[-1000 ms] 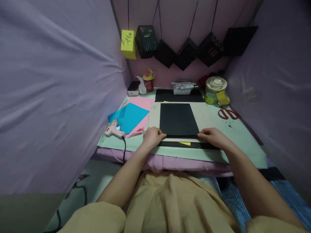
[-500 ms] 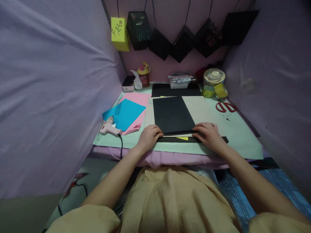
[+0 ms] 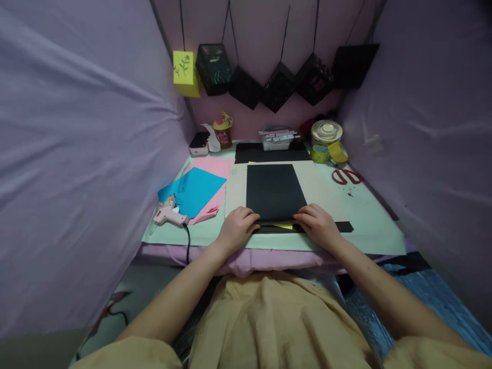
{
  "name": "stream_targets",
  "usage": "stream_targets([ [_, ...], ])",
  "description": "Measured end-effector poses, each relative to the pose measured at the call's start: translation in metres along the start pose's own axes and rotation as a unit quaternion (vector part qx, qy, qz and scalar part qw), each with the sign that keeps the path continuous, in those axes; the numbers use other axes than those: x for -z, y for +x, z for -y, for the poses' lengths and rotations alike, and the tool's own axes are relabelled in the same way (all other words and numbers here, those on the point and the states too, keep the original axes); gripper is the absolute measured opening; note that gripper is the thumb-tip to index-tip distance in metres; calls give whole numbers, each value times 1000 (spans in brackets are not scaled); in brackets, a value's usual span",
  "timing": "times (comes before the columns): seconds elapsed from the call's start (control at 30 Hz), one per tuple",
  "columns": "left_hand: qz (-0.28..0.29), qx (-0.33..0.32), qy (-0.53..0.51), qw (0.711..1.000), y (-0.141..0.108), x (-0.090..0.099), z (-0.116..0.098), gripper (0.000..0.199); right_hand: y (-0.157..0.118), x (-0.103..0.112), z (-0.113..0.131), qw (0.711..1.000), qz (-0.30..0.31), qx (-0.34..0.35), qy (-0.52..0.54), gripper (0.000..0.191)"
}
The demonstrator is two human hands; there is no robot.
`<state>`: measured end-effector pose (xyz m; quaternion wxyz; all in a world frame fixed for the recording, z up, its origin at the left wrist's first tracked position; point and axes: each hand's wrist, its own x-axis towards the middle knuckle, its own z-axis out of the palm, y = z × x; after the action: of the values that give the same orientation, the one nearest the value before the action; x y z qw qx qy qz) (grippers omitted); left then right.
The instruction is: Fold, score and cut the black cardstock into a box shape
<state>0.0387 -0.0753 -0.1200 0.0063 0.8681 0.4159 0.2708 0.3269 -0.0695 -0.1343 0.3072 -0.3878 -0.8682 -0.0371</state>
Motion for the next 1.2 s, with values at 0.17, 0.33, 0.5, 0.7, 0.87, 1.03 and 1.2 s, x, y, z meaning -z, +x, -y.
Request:
stream_targets([
  [0.17, 34, -23, 61, 997, 9, -7, -6, 17, 1, 0, 0, 999, 23, -26, -9, 20],
  [0.33, 49, -13, 70, 996, 10, -11, -3, 18, 6, 0, 8, 997, 53, -38, -27, 19],
  [0.5, 82, -12, 91, 992, 12, -6, -6, 18, 18, -2, 14, 994, 98, -43, -14, 17],
  [0.7, 123, 72, 87, 986, 21, 4, -18, 15, 30, 5, 16, 984, 155, -90, 9, 15],
  [0.87, 153, 134, 17, 979, 32, 7, -18, 14, 43, 11, 15, 961, 224, -156, 42, 15],
  [1.03, 215, 210, -28, 953, 50, 13, -9, 9, 62, 11, 8, 921, 320, -217, 43, 17],
  [1.2, 256, 230, -27, 938, 63, 18, -3, 9, 79, 9, 1, 897, 378, -227, 35, 17],
])
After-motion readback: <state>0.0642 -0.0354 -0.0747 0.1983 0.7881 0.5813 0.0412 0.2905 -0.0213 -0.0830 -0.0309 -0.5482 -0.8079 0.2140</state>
